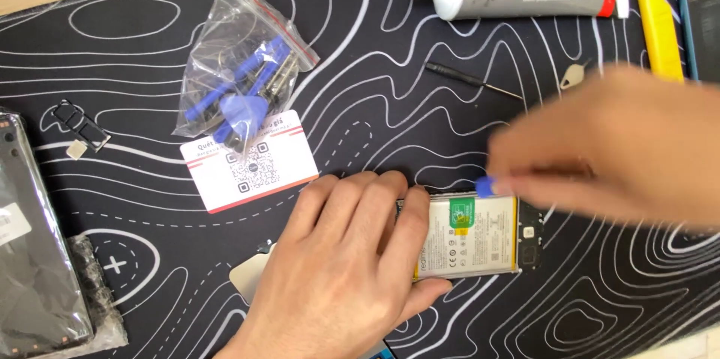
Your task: Disassembling internal components of a smartphone, including prying out the battery and removing motherboard screws.
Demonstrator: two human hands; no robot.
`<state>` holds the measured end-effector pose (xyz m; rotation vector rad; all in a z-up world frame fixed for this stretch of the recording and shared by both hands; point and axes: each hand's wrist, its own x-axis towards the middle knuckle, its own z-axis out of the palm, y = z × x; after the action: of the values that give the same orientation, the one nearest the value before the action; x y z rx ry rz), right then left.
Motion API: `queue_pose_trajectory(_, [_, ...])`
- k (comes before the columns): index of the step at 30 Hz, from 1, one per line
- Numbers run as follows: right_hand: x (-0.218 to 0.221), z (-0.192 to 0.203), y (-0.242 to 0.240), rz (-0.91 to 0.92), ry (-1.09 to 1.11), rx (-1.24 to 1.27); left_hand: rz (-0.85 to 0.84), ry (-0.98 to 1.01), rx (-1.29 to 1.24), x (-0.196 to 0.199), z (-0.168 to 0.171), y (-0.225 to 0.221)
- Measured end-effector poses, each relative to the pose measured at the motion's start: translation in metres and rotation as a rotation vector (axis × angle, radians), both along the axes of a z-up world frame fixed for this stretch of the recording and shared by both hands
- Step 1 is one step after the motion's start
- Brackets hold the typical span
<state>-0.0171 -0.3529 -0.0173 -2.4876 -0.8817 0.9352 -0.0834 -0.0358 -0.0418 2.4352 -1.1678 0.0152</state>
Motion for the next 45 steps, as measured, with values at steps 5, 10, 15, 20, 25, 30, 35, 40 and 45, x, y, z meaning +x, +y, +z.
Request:
queue_pose_trajectory(5, [-0.046, 0.008, 0.008, 0.194, -0.424, 0.189, 0.015, 0.002, -0.013, 0.000, 0.001, 0.000])
queue_pose_trajectory(10, [-0.053, 0.003, 0.017, 0.142, -0.490, 0.394, 0.019, -0.003, -0.016, 0.000, 0.000, 0.001])
queue_pose_trajectory(15, [-0.058, 0.006, 0.024, 0.262, -0.636, 0.380, 0.014, 0.002, -0.028, -0.001, -0.001, 0.001])
queue_pose_trajectory(20, [-0.054, 0.009, 0.016, 0.213, -0.445, 0.292, 0.029, -0.013, 0.007, -0.004, -0.002, 0.000])
queue_pose_trajectory(25, [-0.039, -0.015, -0.012, 0.355, -0.519, -0.094, 0.026, -0.028, 0.028, -0.004, -0.002, 0.000])
queue_pose_trajectory(30, [0.000, -0.001, 0.005, 0.008, 0.039, 0.040, 0.039, -0.047, 0.025, -0.004, -0.002, 0.001])
queue_pose_trajectory(35, [0.023, -0.004, 0.010, 0.004, 0.161, -0.047, 0.045, -0.045, 0.025, -0.005, -0.001, 0.001])
queue_pose_trajectory(40, [-0.022, 0.003, 0.007, 0.072, -0.045, -0.014, 0.054, -0.046, 0.015, -0.004, -0.001, 0.002])
queue_pose_trajectory(45, [-0.045, 0.008, 0.010, 0.269, -0.344, 0.130, 0.050, -0.071, 0.011, -0.005, 0.001, 0.002])
